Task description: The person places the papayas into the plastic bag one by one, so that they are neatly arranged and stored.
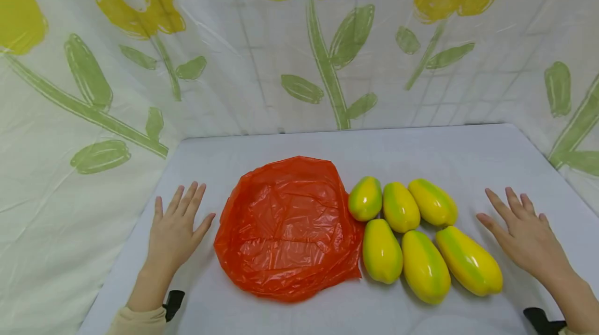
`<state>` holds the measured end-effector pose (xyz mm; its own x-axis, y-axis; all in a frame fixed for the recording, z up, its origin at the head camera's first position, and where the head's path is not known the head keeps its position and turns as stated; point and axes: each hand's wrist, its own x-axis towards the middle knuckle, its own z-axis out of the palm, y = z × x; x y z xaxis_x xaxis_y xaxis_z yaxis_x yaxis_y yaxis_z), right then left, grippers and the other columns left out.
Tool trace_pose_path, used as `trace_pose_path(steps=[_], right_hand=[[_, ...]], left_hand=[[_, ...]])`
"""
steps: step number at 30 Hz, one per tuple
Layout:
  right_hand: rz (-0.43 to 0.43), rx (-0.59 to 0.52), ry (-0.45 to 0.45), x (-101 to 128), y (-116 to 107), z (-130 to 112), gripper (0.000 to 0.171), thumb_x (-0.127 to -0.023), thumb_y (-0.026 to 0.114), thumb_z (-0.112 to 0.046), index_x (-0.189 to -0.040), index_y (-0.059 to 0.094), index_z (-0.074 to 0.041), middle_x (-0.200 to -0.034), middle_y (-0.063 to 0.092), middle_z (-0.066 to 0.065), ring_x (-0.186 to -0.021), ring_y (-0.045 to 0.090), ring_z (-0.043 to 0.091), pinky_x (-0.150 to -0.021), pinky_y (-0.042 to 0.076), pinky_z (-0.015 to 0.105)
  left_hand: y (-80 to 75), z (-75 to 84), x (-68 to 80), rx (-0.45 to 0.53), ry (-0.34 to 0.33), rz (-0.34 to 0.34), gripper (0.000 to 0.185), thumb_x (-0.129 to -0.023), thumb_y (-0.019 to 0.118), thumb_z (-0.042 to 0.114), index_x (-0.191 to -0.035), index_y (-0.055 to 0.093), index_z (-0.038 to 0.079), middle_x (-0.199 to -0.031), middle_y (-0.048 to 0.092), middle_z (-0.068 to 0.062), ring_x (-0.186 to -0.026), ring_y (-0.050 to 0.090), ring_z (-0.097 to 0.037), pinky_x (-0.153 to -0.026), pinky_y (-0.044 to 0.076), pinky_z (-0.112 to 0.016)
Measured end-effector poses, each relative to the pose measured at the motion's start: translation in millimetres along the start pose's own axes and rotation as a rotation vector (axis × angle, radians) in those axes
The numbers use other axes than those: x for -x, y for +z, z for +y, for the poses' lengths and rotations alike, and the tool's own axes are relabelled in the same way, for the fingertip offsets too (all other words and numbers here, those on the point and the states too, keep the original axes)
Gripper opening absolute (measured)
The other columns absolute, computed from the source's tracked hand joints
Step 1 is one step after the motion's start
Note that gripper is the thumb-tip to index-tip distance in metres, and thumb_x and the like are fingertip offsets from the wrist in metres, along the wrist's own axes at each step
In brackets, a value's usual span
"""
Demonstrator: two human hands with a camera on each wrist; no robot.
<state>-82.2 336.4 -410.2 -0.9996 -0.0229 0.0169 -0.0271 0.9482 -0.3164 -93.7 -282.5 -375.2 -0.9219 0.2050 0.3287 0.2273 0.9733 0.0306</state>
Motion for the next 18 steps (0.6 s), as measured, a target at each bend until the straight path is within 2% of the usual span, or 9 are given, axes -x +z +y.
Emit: trace_pose_path(steps=[6,10,12,15,18], right_hand=[[-0.032,-0.055,-0.012,6,-1,-8,0.072,-0.104,0.035,-0.045,-0.154,0.007,-0.003,-0.150,-0.004,0.039,-0.136,-0.008,0.058,-0.101,-0.006,0.074],[-0.023,-0.098,-0.006,12,-3,-16,0.071,-0.104,0.036,-0.043,-0.154,0.006,-0.003,-0.152,-0.005,0.037,-0.138,-0.009,0.054,-0.101,0.000,0.075],[-0.001,-0.125,0.004,14,-3,-20,0.070,-0.104,0.036,-0.042,-0.154,0.006,-0.002,-0.153,-0.003,0.035,-0.140,-0.007,0.052,-0.101,0.003,0.075],[0.046,-0.168,0.020,19,-5,-26,0.070,-0.105,0.037,-0.040,-0.154,0.006,-0.001,-0.155,0.000,0.032,-0.141,-0.001,0.050,-0.101,0.006,0.075],[0.072,-0.197,0.044,24,-7,-30,0.070,-0.105,0.037,-0.039,-0.154,0.006,-0.001,-0.156,0.002,0.029,-0.140,0.004,0.052,-0.103,0.006,0.072]], left_hand=[[0.2,7.9,4.2,0.021,0.023,0.024,0.070,-0.087,0.065,0.027,-0.147,0.038,0.005,-0.145,0.044,-0.023,-0.134,0.036,-0.044,-0.109,0.016,-0.067],[3.4,17.7,6.1,0.111,0.024,0.008,0.067,-0.089,0.064,0.021,-0.146,0.038,-0.005,-0.143,0.045,-0.025,-0.130,0.042,-0.045,-0.106,0.025,-0.065],[5.1,23.8,6.7,0.192,-0.006,-0.035,0.066,-0.093,0.061,0.021,-0.146,0.034,-0.008,-0.142,0.044,-0.028,-0.127,0.045,-0.047,-0.104,0.030,-0.064],[6.3,32.4,7.0,0.324,-0.085,-0.113,0.067,-0.098,0.055,0.025,-0.148,0.027,-0.010,-0.144,0.039,-0.030,-0.126,0.044,-0.049,-0.102,0.035,-0.062],[6.3,38.9,7.3,0.409,-0.157,-0.149,0.068,-0.100,0.053,0.027,-0.149,0.023,-0.009,-0.145,0.038,-0.030,-0.126,0.043,-0.050,-0.099,0.038,-0.061]])
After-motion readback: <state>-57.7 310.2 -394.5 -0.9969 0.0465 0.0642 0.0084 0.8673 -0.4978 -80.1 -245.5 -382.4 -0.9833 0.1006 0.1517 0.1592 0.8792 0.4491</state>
